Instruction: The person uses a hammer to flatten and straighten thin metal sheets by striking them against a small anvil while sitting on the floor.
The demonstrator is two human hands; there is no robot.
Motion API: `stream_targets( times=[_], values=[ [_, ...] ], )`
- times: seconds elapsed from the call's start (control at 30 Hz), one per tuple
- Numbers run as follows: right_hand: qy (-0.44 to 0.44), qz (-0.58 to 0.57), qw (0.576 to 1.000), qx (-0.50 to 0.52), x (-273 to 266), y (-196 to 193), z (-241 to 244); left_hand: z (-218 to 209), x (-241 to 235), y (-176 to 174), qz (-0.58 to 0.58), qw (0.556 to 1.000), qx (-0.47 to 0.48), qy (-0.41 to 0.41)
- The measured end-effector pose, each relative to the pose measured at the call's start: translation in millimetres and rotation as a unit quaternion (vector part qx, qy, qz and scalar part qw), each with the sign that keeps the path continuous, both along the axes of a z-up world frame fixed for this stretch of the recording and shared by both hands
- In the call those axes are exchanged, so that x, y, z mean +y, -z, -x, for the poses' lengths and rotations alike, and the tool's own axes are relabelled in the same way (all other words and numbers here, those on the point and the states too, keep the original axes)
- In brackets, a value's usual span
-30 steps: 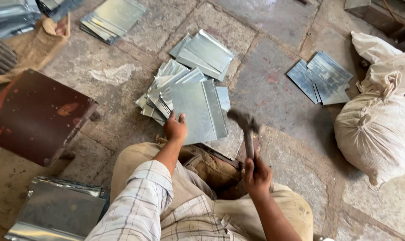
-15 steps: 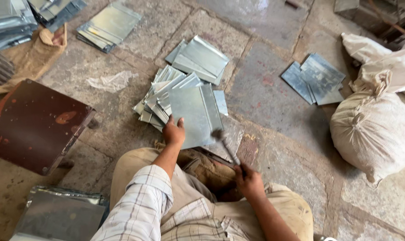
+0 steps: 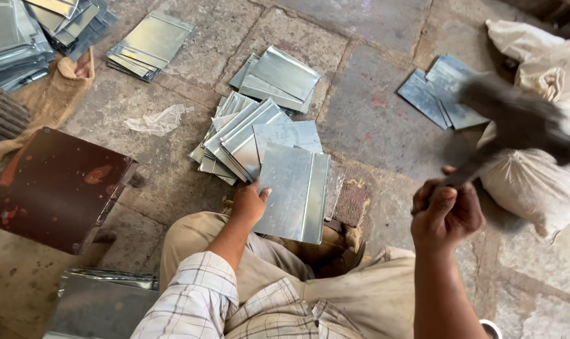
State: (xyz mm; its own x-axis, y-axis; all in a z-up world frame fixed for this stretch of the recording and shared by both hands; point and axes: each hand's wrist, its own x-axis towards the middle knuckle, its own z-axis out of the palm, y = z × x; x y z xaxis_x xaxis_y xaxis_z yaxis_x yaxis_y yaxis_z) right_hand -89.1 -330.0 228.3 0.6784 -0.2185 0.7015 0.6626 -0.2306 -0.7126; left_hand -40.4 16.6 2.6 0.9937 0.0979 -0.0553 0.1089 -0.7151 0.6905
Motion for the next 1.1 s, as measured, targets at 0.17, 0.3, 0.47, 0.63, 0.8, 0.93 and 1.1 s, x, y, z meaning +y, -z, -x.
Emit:
stream_targets(
  times=[0.17,0.3,0.47,0.63,0.8,0.93,1.1],
  values=[
    [0.019,0.083,0.996,0.033,35,67,-18,-1,-1,-10,0.029,0.998,0.046,-0.014],
    [0.080,0.241,0.848,0.465,58,112,-22,0,-1,-12,0.023,0.999,0.040,-0.010],
    [0.160,0.216,0.881,0.388,46,102,-32,3,2,-14,0.027,0.998,-0.048,-0.002],
    [0.111,0.181,0.962,0.172,38,118,-24,4,6,-20,0.030,0.999,0.003,0.012],
    [0.098,0.301,0.863,0.393,48,140,-33,6,3,-22,0.004,0.999,-0.052,0.009],
    [0.161,0.211,0.865,0.426,50,153,-30,7,5,-18,0.022,1.000,-0.012,0.006],
    [0.110,0.227,0.891,0.378,39,176,-26,8,6,-18,0.022,1.000,-0.017,0.006]
  ],
)
